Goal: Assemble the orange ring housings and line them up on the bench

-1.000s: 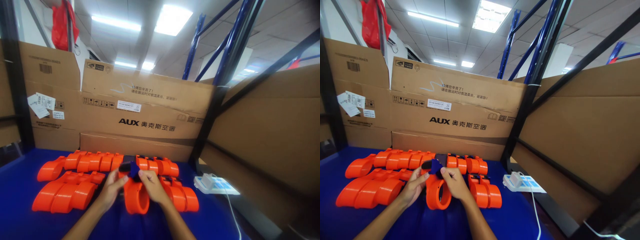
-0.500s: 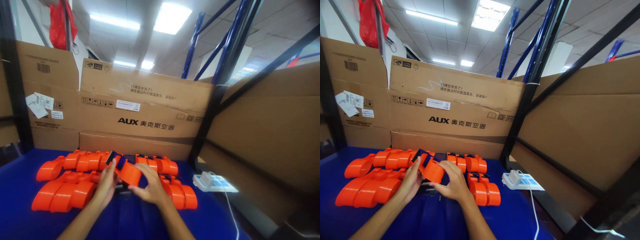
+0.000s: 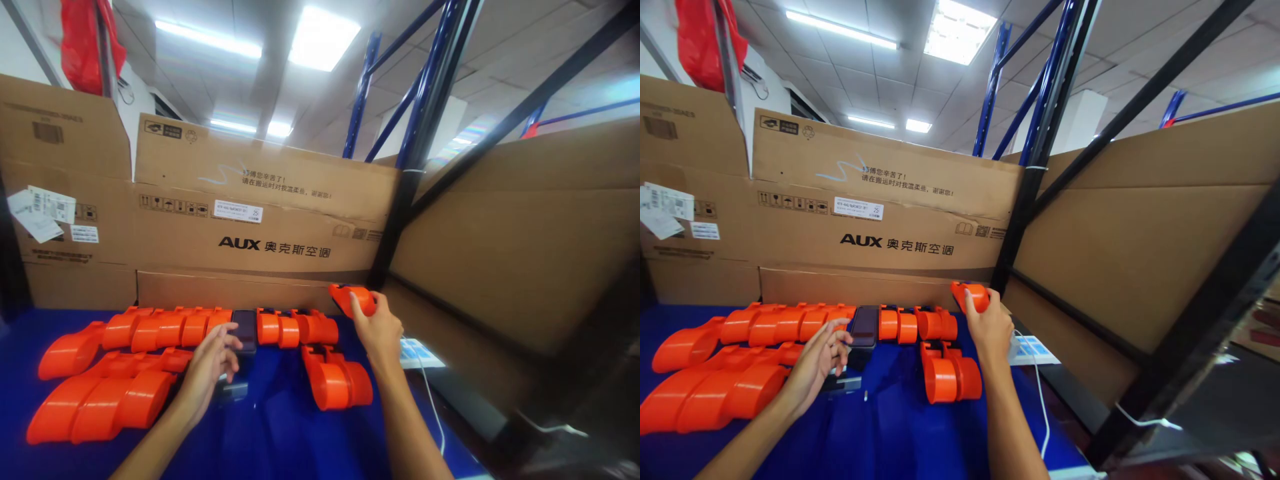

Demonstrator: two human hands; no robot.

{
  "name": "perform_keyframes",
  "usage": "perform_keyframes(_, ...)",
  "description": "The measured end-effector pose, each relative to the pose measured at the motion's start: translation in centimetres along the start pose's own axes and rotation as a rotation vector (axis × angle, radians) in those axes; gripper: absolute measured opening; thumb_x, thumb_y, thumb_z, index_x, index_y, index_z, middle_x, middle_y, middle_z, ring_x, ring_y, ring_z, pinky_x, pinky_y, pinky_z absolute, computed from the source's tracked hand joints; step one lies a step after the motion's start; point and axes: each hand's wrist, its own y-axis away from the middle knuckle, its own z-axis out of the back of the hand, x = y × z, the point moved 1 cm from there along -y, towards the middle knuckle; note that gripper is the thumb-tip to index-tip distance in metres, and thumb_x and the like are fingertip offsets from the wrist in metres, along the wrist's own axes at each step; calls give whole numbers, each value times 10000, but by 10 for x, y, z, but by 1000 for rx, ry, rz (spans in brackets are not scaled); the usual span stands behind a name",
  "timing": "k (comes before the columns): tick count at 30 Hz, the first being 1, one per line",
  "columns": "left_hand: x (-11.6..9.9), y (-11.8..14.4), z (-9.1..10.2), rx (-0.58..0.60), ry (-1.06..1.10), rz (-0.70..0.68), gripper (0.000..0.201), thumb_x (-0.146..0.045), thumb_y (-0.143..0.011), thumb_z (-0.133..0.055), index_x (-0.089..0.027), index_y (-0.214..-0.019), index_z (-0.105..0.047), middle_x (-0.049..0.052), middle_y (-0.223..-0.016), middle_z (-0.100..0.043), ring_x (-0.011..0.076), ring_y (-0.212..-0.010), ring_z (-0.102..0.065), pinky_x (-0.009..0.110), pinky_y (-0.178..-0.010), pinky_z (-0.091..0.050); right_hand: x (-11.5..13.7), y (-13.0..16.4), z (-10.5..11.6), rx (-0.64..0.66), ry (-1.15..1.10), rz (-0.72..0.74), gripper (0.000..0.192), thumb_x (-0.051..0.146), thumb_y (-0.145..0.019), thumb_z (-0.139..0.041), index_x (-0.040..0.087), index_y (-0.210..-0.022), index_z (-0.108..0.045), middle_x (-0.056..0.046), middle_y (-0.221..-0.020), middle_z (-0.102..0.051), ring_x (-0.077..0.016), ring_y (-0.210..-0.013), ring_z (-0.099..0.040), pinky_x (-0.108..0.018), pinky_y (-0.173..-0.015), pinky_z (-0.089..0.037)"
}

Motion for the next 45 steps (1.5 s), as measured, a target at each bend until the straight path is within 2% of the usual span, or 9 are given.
perform_keyframes(5, -3, 1, 1, -13, 29, 0, 481, -548, -822, -648, -177, -1125, -607, 9, -758, -642, 116, -507, -571, 206, -423, -418, -40, -8, -21, 232, 243, -98, 724, 720, -875, -416, 108, -1239, -547, -225, -946, -721, -388, -914, -703, -415, -743, -500)
perform_keyframes(13, -2, 2, 3, -27, 11, 15, 462, -514, -809, -677, -185, -1123, -597, 0, -745, -638, 115, -508, -564, 207, -430, -405, -43, -2, -37, 474, 357, -48, 560, 588, -925, -404, 134, -1214, -560, -235, -1088, -692, -395, -1034, -675, -426, -795, -494)
perform_keyframes(17, -2, 3, 2, -34, -4, 25, 430, -498, -793, -701, -192, -1075, -595, -1, -744, -642, 114, -505, -570, 201, -424, -388, -35, 0, -37, 465, 361, -8, 497, 522, -913, -461, 165, -1241, -570, -213, -1171, -662, -378, -1075, -657, -417, -816, -489)
perform_keyframes(20, -3, 4, 1, -37, -24, 24, 419, -501, -797, -699, -191, -1058, -594, 3, -746, -649, 113, -510, -575, 201, -431, -392, -22, 3, -42, 415, 321, 132, 461, 472, -924, -462, 209, -1294, -541, -172, -1259, -628, -323, -1140, -628, -372, -850, -475)
perform_keyframes(22, -4, 5, 0, -34, -42, 20, 417, -502, -804, -693, -191, -1063, -593, 3, -745, -650, 111, -512, -575, 200, -433, -391, -12, 5, -49, 473, 323, 198, 437, 443, -926, -459, 226, -1297, -541, -152, -1232, -654, -307, -1125, -639, -360, -836, -474)
perform_keyframes(25, -6, 5, -1, -28, -53, 15, 413, -503, -809, -688, -194, -1064, -588, -4, -733, -643, 107, -504, -574, 195, -428, -382, -2, 6, -60, 583, 377, 188, 402, 434, -907, -480, 205, -1216, -601, -167, -1118, -706, -332, -1058, -671, -376, -798, -478)
perform_keyframes(29, -7, 6, -3, -25, -56, 6, 385, -501, -819, -678, -199, -1038, -582, -8, -730, -640, 104, -497, -571, 191, -424, -374, 3, 7, -70, 621, 406, 178, 352, 392, -893, -490, 192, -1138, -646, -188, -1095, -717, -341, -1026, -689, -390, -797, -480)
perform_keyframes(38, -8, 7, -5, 4, -70, 8, 405, -498, -845, -645, -191, -1103, -589, -6, -734, -634, 108, -501, -572, 194, -425, -381, 4, 9, -64, 634, 449, 170, 389, 348, -860, -528, 117, -1158, -625, -248, -1092, -701, -377, -1047, -678, -407, -814, -478)
perform_keyframes(45, -6, 5, -3, 17, -79, 18, 410, -500, -846, -639, -191, -1111, -589, 1, -744, -639, 111, -503, -574, 196, -426, -380, 7, 12, -64, 633, 413, 211, 344, 358, -850, -570, 158, -1127, -609, -200, -1043, -725, -343, -982, -697, -353, -753, -457)
